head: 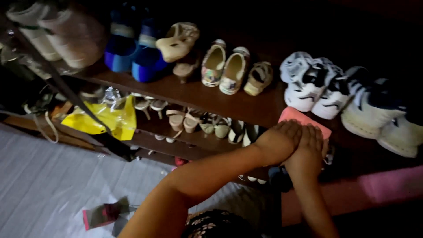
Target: The person folds a pink cloth and places it on a shelf. They then handle a small plastic bag, a blue ribbon, and a black pouch, arranging them on the shelf among shoes and other items.
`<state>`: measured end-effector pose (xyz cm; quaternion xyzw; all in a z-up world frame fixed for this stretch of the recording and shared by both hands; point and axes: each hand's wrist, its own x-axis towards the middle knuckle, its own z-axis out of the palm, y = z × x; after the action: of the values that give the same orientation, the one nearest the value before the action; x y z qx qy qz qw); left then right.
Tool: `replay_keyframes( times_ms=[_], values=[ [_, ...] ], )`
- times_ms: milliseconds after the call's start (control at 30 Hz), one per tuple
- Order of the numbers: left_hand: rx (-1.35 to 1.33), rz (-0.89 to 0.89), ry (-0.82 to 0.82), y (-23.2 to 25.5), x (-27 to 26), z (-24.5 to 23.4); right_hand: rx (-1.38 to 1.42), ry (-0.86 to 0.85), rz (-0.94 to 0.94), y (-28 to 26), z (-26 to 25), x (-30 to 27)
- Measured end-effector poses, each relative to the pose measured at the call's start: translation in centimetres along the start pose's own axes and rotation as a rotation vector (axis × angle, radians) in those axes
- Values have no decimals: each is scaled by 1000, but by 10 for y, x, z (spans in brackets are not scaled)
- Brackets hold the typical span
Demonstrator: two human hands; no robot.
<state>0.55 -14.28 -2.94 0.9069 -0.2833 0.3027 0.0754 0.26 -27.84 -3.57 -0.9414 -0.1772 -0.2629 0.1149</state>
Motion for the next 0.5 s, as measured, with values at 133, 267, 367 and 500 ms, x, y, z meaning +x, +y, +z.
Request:
replay_keyframes(
  times_ms=[133,267,367,500],
  values=[
    [17,-39,116,-41,-38,-3,-98,141,-123,-36,34,9],
    [70,-58,75,-87,-81,-20,-64,143,-195,-100,47,21],
    [86,-91,43,-118,-119,-46,-18,108,-226,-153,49,26],
    [123,-177,-15,-158,-170,-80,87,94,-348,-218,56,34]
  ],
)
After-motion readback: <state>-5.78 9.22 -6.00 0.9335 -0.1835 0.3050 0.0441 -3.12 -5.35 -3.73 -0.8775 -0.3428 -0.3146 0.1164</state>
